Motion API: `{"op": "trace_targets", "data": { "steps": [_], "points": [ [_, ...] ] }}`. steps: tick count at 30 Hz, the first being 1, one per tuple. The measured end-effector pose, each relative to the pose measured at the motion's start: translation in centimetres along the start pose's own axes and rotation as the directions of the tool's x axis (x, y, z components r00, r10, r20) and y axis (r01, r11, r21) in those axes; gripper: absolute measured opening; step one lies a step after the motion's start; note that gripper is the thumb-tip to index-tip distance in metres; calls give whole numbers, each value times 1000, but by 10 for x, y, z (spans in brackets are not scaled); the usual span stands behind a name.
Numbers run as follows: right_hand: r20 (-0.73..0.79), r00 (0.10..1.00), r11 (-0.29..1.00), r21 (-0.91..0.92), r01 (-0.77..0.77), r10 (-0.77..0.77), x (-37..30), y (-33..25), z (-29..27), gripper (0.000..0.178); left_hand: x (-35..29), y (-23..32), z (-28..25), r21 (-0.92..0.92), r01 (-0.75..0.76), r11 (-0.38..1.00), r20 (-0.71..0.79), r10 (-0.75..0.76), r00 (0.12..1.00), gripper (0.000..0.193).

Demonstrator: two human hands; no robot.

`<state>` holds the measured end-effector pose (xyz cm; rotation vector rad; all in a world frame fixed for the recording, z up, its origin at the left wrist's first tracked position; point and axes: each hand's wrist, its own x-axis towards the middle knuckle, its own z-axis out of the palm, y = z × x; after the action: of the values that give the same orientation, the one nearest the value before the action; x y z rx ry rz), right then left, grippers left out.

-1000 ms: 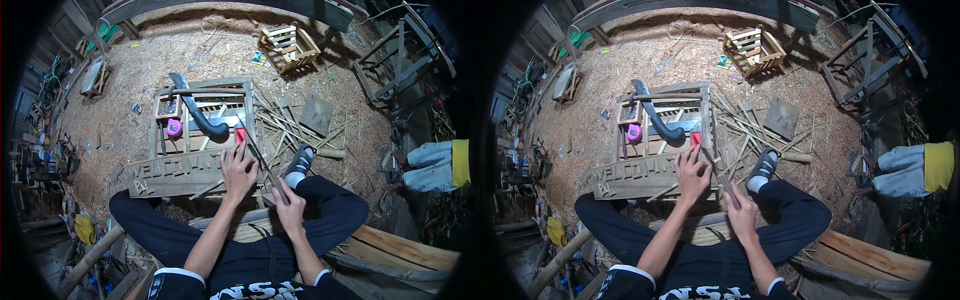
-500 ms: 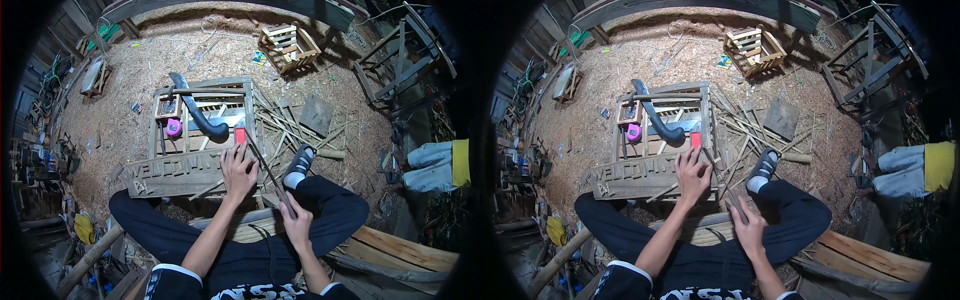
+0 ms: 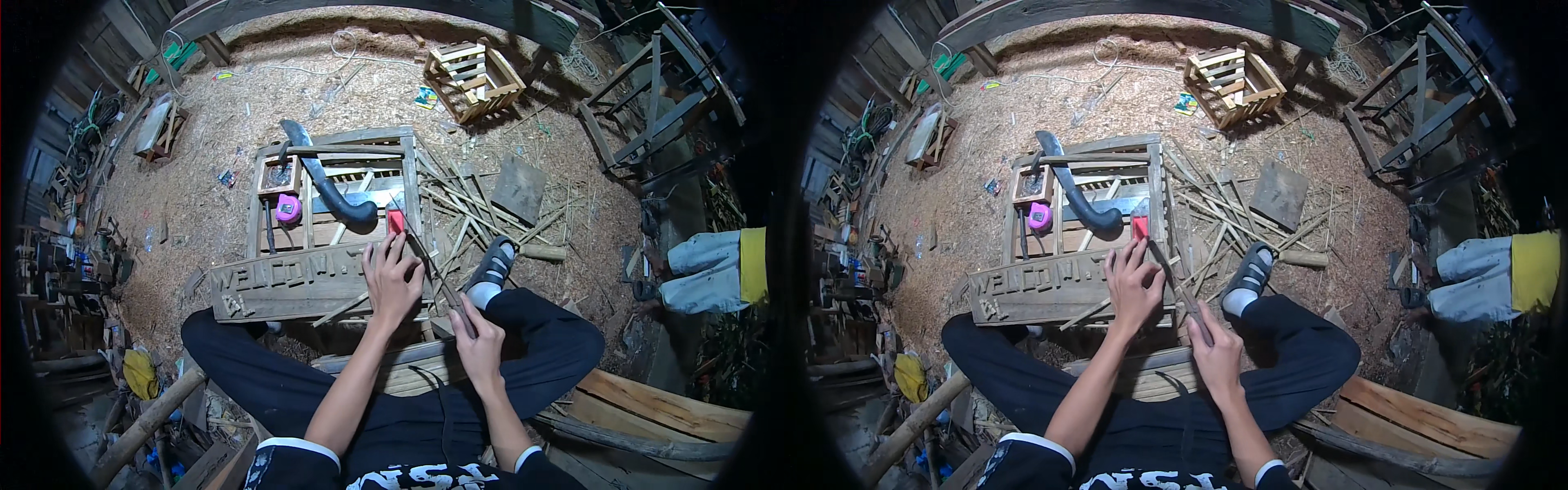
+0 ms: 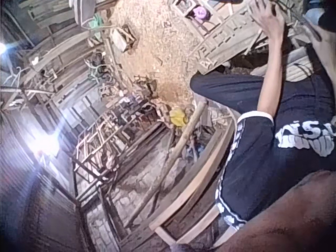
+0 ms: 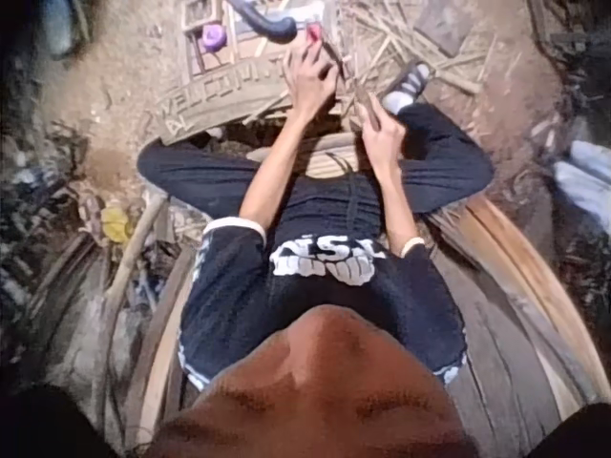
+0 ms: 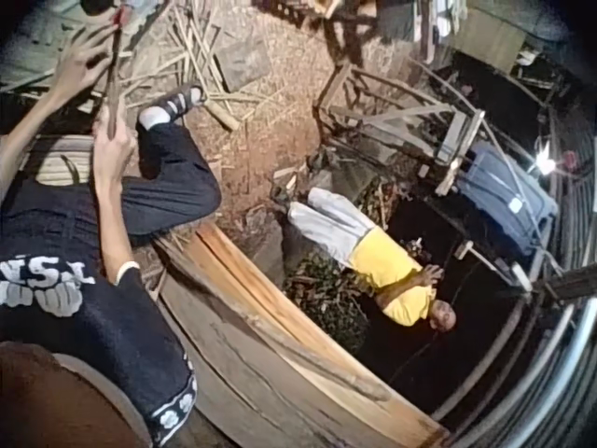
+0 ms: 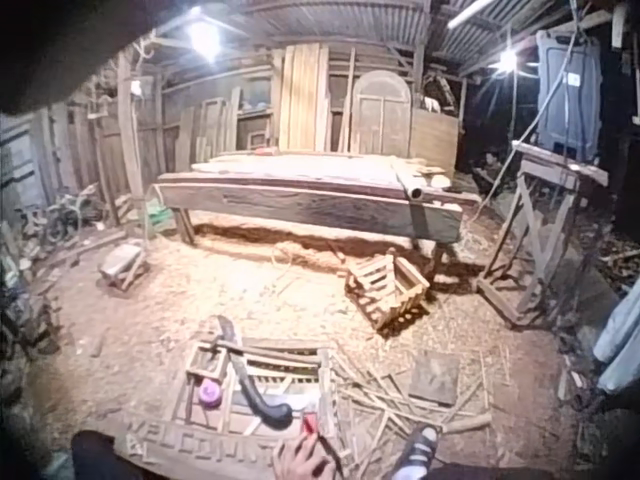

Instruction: The person is carving letters into a wooden sign using a chisel and a mallet.

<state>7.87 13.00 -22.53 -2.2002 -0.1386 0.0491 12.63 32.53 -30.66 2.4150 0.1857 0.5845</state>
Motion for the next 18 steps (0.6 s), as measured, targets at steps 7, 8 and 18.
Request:
{"op": "trace_targets", "data": {
  "steps": [7, 8, 18],
  "points": [
    [-48, 999, 995, -100, -20, 15, 0, -4, -1, 37, 1, 1, -3, 10, -2, 1000, -17, 2, 1000, 15],
    [-46, 999, 995, -95, -18, 13, 1, -7, -2, 37, 1, -2, -3, 15, -2, 1000, -18, 2, 1000, 15],
    [-45, 995, 994, -59, 87, -89, 13, -7, 16, 34, 2, 3, -2, -3, -4, 1000, -16, 4, 1000, 14]
  ]
}}
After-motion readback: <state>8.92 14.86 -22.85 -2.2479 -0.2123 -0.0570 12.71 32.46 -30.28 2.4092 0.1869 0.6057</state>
